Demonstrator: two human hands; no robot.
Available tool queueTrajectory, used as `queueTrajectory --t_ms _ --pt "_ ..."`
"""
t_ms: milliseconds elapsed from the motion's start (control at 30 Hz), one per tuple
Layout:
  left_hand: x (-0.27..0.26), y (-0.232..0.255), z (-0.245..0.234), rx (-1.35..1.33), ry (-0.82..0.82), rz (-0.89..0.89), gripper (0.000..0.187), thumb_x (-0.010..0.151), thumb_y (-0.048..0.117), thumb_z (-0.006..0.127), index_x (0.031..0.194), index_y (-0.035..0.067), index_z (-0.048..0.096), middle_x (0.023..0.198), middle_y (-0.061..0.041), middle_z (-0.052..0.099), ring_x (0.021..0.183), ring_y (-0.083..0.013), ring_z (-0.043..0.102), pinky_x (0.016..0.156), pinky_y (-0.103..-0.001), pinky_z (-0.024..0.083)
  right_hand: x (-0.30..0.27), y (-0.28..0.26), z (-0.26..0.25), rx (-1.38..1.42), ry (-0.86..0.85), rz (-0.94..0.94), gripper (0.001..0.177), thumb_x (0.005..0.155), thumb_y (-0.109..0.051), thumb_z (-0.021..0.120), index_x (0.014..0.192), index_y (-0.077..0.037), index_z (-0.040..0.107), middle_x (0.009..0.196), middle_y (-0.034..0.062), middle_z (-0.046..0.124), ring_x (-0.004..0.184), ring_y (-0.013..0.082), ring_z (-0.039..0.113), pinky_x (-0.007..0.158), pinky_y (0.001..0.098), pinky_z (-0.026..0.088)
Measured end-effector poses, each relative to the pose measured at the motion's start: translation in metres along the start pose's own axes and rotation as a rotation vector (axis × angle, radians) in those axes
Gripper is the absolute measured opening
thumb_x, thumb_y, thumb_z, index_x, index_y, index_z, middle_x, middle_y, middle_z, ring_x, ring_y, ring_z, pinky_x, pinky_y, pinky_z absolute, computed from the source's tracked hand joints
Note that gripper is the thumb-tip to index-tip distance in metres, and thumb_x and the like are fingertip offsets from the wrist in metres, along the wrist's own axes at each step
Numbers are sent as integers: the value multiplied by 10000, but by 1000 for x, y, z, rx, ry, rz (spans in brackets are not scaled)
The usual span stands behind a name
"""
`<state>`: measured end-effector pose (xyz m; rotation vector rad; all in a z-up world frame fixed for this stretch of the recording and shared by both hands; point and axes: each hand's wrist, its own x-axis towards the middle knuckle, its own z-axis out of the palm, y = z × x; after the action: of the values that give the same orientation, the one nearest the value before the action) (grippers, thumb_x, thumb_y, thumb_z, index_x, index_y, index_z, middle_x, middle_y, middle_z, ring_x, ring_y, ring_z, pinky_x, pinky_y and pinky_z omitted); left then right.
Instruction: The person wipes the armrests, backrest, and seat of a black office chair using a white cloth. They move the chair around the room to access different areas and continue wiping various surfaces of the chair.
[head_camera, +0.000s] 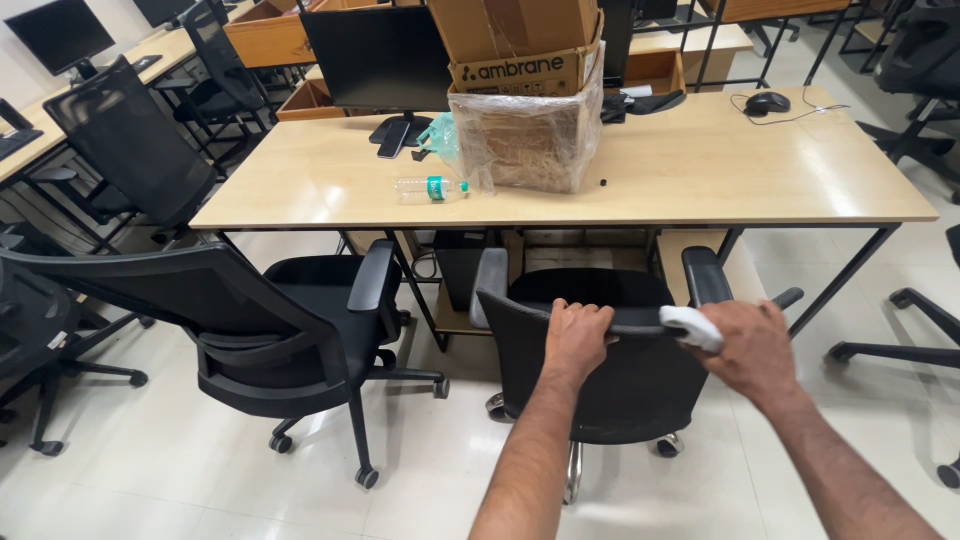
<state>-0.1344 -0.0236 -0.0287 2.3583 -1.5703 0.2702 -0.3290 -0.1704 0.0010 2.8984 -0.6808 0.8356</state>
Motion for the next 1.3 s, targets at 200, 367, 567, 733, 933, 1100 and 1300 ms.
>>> queueTrajectory --t_ms 200,367,567,733,933,1100,1300 --pt "5 9 -4 32 -19 -49 140 871 276 778 985 194 771 870 -15 746 910 -220 693 1039 -510 369 8 1 -4 -66 -145 156 371 741 -478 836 971 -203 740 920 12 713 1001 198 666 961 428 452" --pt "14 10 0 75 -106 -88 39 884 193 769 913 209 791 836 1 741 885 -202 696 978 -476 384 13 -43 12 124 -9 45 272 777 -399 799 905 -176 712 871 43 711 890 241 678 902 444 474" --pt "11 4 2 100 -140 -70 103 889 119 747 892 212 791 818 11 739 871 -191 697 963 -459 399 17 -48 15 68 -160 39 302 808 -384 808 1018 -190 711 836 42 712 887 224 706 1121 520 391" --pt "12 4 3 61 -145 -70 91 902 290 765 895 202 786 811 4 733 881 -201 688 975 -489 384 7 5 1 1 -126 135 296 768 -259 821 1043 -218 719 963 24 725 1064 209 684 1168 481 379" --pt "17 4 -4 117 -212 -68 143 885 361 780 934 227 796 782 21 741 833 -184 715 964 -478 417 2 9 4 -57 -96 203 412 743 -172 841 1130 -156 702 1125 84 717 1282 269 593 1183 485 388" --pt "23 12 -33 49 -341 -92 812 754 884 570 807 104 790 798 -78 738 864 -244 699 839 -433 477 -10 13 -1 39 106 91 533 685 7 761 1203 -91 687 1235 137 703 1260 335 605 1095 484 465" --pt "41 43 -20 -13 -347 39 964 787 967 395 761 82 779 761 -100 732 804 -263 725 708 -413 506 -32 31 -24 5 131 166 459 751 38 710 1191 -91 690 1200 110 704 1136 327 677 947 434 569"
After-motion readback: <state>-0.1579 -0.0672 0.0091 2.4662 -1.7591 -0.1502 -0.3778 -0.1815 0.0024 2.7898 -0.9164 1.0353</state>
